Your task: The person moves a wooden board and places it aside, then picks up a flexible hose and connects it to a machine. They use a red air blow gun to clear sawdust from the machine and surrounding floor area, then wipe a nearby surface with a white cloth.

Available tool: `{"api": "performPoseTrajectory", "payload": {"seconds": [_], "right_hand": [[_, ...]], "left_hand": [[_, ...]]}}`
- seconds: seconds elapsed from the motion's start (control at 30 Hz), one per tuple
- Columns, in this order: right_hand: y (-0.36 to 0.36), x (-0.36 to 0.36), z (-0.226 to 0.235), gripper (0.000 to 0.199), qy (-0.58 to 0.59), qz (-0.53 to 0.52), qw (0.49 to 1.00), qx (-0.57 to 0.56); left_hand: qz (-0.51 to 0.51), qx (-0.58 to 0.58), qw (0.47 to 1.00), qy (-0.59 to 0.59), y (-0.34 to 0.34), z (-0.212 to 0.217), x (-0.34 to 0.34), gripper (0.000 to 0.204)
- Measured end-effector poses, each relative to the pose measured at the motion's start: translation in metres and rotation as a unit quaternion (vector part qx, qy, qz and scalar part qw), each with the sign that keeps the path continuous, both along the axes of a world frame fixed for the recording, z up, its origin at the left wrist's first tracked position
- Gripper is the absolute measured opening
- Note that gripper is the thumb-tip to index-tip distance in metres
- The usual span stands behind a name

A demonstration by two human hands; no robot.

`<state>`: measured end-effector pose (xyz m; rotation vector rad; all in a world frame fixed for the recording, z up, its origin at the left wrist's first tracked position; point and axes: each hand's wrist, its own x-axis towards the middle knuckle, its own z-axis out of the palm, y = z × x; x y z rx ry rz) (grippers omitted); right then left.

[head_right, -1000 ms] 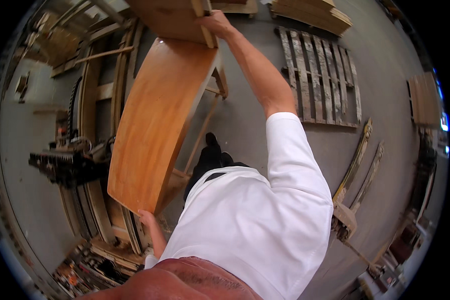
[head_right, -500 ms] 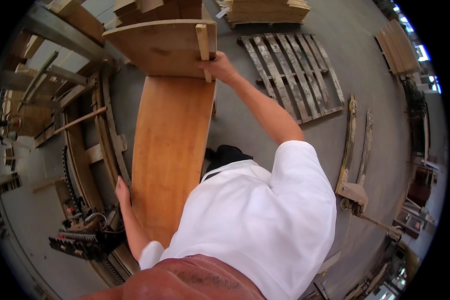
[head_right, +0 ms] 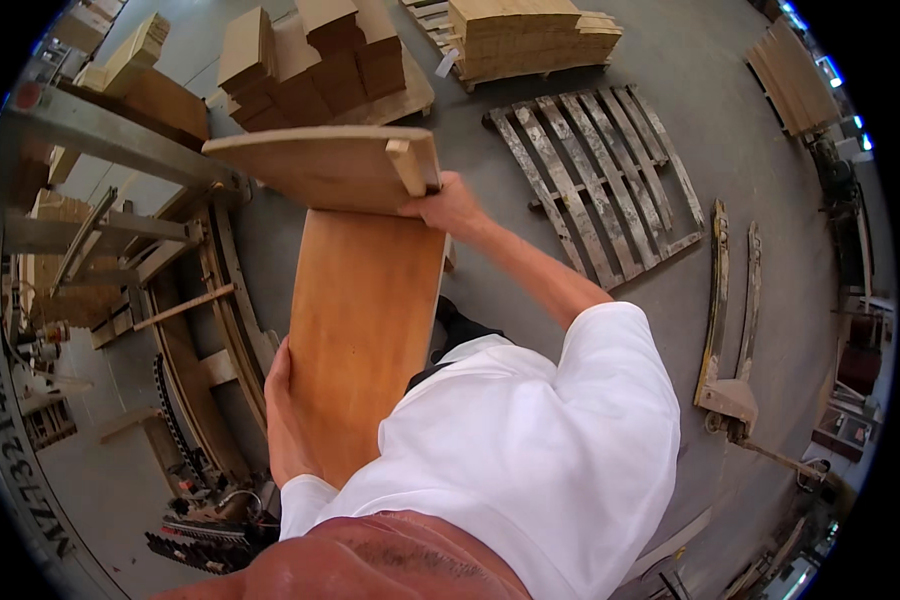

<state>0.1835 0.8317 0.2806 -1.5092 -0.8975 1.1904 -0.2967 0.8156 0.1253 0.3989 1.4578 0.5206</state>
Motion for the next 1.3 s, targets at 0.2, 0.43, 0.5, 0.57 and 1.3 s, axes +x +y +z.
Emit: {"api": "performPoseTrajectory", "payload": {"seconds": [0.2,0.43,0.5,0.57,1.3], "right_hand": [[0.075,-0.025,0.060,0.030,-0.026,0.034,0.997,0.061],[0.217,-0.084,0.062,0.028,-0.005,0.126,0.990,0.068],[0.257,-0.112,0.040,0.028,0.006,0.136,0.985,0.104],[0.296,-0.136,0.022,0.024,0.026,0.136,0.989,0.054],[0.550,-0.347,-0.012,0.032,-0.148,0.284,0.945,0.060]], "left_hand": [[0.057,0.006,0.998,0.015,0.040,0.018,-0.027,0.068],[0.095,0.022,0.995,0.022,0.110,0.026,-0.072,0.067],[0.104,0.010,0.994,0.024,0.126,0.024,-0.097,0.067],[0.112,0.004,0.993,0.022,0.148,0.012,-0.115,0.067],[0.031,0.020,0.898,0.438,0.270,-0.084,-0.299,0.051]]}}
